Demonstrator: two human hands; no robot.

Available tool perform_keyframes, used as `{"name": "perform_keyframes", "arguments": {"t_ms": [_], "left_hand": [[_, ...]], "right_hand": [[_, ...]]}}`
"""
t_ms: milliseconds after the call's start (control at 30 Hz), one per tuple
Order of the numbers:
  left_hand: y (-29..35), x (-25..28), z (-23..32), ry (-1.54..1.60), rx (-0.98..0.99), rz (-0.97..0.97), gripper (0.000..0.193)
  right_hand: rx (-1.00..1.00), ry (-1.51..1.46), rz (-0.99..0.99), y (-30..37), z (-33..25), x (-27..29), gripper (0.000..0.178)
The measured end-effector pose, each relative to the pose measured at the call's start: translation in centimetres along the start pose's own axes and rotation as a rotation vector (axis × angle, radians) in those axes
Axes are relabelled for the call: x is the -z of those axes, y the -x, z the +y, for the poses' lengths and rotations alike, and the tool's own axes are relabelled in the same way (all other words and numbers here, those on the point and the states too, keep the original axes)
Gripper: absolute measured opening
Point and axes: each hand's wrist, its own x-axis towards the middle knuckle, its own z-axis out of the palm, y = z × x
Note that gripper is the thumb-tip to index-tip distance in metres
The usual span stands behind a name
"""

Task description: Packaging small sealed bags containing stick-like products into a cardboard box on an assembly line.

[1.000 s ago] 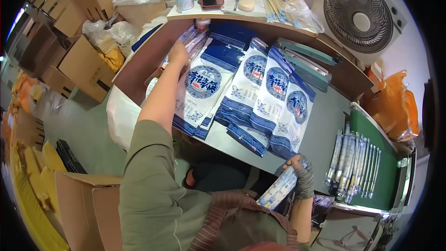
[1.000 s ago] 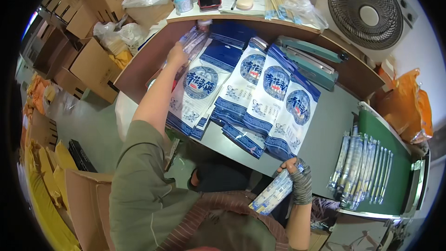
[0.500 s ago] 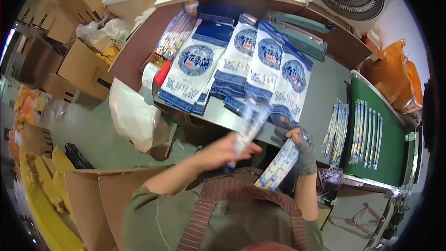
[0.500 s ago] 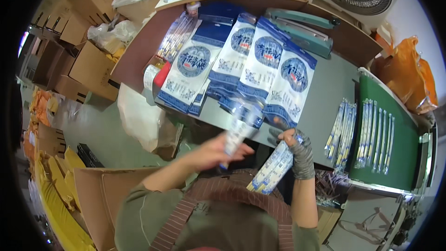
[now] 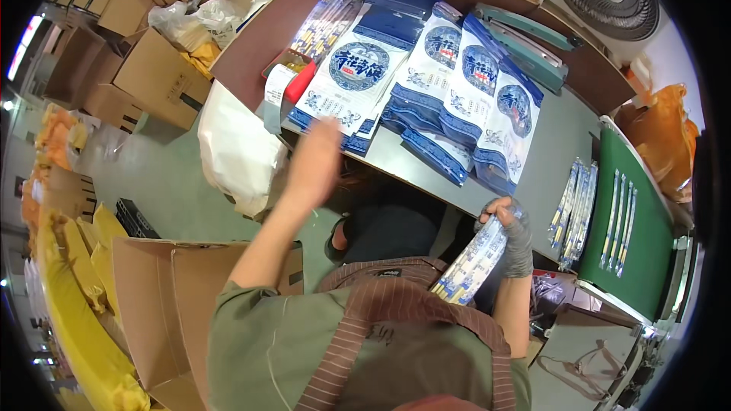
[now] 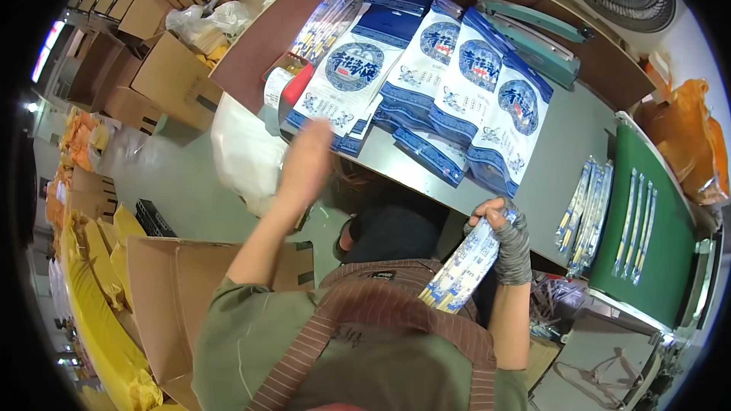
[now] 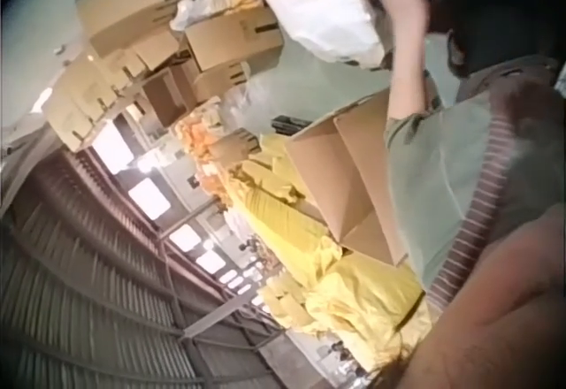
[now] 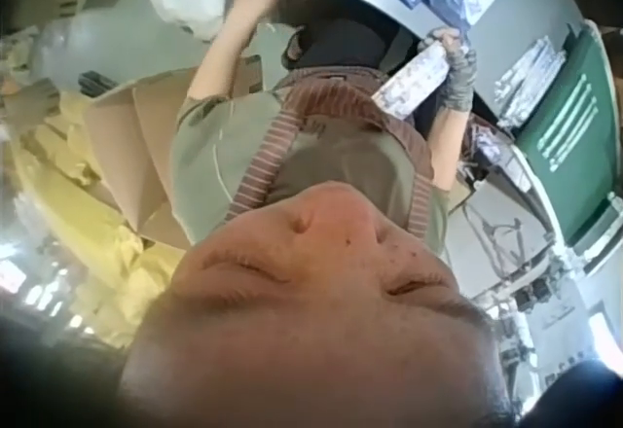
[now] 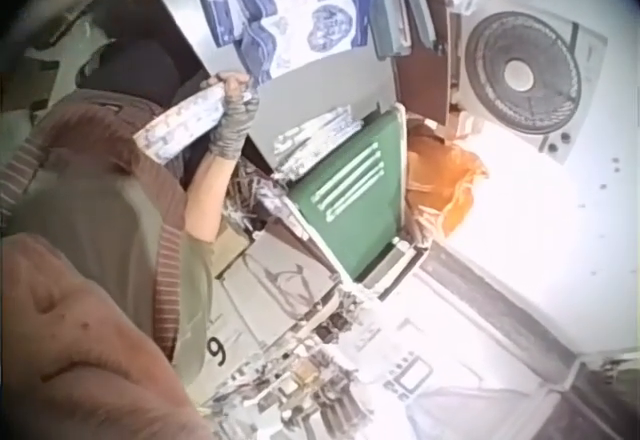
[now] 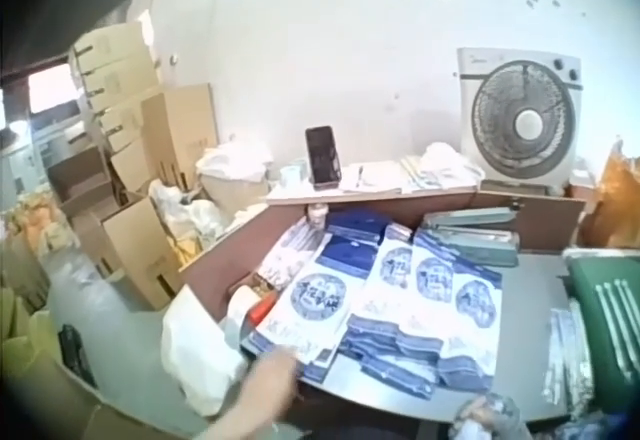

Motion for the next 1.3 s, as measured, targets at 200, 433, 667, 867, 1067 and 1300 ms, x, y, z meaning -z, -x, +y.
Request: {"name": "perform_keyframes", "arguments": {"t_ms": [200, 433, 667, 867, 1067, 1300], "left_hand": [[-0.2, 2.0, -8.6, -0.269, -0.334, -0.106, 0.030], [-6.4, 3.8, -8.8, 0.070, -0.206, -0.376, 0.019], [-10.2, 4.4, -6.0, 0.386, -0.315, -0.285, 0.016], [-12.2, 0.2, 7.3, 0.396, -0.228, 0.443, 0.032], [-6.2, -12.1, 21.8, 0.332, -0.417, -0.400, 0.026], [-8.0, -15.2, 24.5, 0.413, -0.708, -1.165, 0.045]], "right_hand": [[-0.036, 0.029, -0.023, -0.9, -0.5, -2.1, 0.025], [-0.042, 0.040, 0.005, -1.6, -0.2, -2.2, 0.024], [-0.032, 0.027, 0.017, -0.8, -1.0, -2.0, 0.024], [0.012, 0.053, 0.033, 0.5, -1.6, -1.2, 0.028], [0.084, -0.031, 0.124, 3.5, -1.3, 2.3, 0.024], [0.141, -0.158, 0.224, 7.6, -1.1, 7.1, 0.024]]}}
